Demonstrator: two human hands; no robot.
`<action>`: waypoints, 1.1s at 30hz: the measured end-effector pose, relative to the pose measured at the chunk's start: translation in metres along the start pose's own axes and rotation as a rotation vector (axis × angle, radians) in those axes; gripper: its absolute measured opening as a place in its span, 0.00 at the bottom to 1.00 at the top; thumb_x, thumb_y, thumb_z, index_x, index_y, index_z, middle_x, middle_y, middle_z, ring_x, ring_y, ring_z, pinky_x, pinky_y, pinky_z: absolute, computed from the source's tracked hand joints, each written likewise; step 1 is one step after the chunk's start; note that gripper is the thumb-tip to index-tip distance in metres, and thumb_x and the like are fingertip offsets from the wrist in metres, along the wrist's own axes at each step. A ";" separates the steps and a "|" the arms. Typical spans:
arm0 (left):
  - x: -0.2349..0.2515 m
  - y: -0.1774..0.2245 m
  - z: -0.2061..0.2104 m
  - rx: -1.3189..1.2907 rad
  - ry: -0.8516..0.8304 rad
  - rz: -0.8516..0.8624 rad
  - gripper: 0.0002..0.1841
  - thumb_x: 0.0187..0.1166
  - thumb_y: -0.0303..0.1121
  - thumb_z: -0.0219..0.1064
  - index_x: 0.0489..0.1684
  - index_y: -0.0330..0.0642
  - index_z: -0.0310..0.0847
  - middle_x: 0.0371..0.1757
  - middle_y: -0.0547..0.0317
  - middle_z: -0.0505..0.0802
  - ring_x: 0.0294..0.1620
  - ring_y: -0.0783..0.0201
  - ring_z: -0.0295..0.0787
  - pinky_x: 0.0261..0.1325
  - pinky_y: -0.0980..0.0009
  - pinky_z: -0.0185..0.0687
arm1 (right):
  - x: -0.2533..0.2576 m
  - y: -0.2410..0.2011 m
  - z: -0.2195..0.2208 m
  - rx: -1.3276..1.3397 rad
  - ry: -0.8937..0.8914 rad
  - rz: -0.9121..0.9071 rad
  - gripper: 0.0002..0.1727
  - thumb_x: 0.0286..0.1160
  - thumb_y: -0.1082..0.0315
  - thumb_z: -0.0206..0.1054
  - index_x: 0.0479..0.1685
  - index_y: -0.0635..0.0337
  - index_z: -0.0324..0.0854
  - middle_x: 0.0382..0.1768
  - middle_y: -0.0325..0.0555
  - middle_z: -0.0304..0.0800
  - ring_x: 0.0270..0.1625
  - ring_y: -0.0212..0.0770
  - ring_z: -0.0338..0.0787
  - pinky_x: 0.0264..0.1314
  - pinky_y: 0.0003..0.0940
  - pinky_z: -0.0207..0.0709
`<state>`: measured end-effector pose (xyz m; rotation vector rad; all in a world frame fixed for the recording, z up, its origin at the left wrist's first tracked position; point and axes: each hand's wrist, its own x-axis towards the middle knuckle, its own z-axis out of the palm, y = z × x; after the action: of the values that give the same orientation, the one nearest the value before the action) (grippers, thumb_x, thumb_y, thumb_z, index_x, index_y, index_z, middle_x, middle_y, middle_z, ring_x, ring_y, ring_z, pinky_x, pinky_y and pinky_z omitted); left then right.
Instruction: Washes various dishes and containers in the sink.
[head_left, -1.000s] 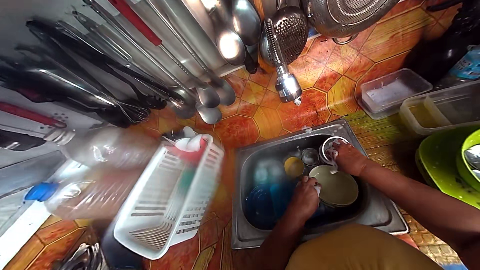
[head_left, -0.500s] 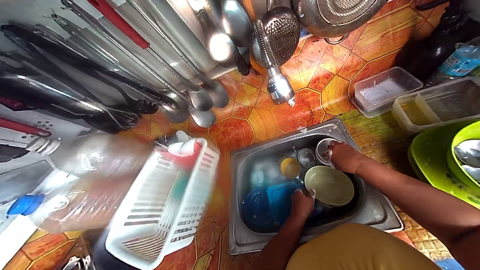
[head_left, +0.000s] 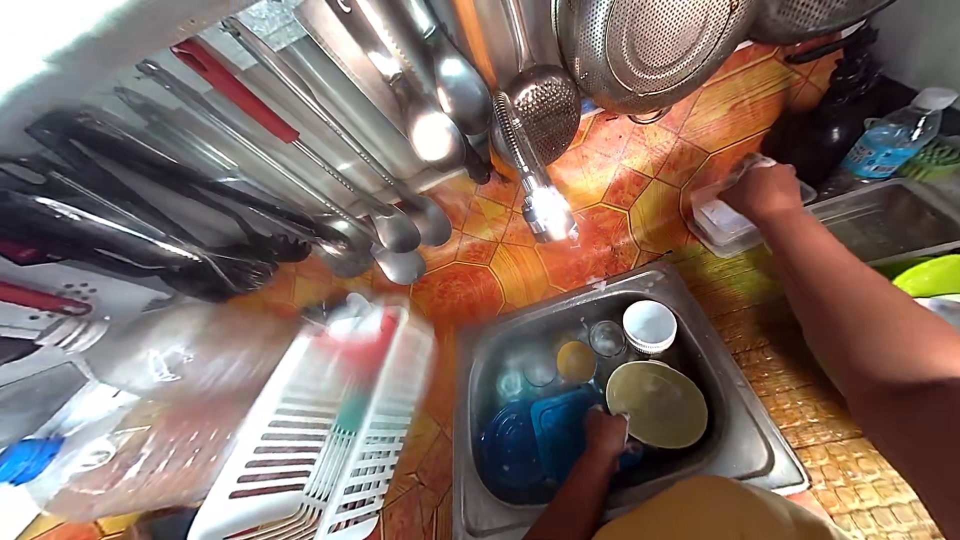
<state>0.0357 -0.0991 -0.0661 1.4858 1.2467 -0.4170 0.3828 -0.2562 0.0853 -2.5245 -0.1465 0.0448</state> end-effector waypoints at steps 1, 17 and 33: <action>-0.004 0.003 -0.001 -0.028 0.000 -0.013 0.20 0.86 0.30 0.63 0.70 0.27 0.72 0.57 0.32 0.88 0.45 0.47 0.94 0.47 0.54 0.93 | 0.016 0.006 0.000 -0.015 -0.034 0.067 0.33 0.71 0.56 0.77 0.61 0.79 0.79 0.63 0.86 0.80 0.70 0.85 0.77 0.67 0.85 0.64; -0.049 0.019 -0.033 -0.434 -0.208 -0.003 0.29 0.84 0.19 0.50 0.85 0.42 0.49 0.48 0.38 0.86 0.31 0.50 0.92 0.34 0.57 0.91 | 0.065 0.053 0.080 -0.415 -0.305 0.044 0.28 0.61 0.69 0.81 0.58 0.80 0.79 0.60 0.81 0.82 0.67 0.80 0.81 0.62 0.80 0.71; -0.059 0.026 -0.057 -0.652 -0.128 -0.002 0.19 0.82 0.17 0.47 0.72 0.32 0.62 0.49 0.36 0.88 0.34 0.50 0.93 0.36 0.60 0.93 | -0.012 -0.012 -0.034 0.508 -0.004 0.474 0.26 0.82 0.62 0.63 0.73 0.72 0.74 0.76 0.63 0.75 0.73 0.55 0.79 0.75 0.56 0.68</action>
<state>0.0152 -0.0725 0.0133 0.8869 1.1355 -0.0823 0.3715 -0.2675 0.1203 -1.9993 0.4142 0.2441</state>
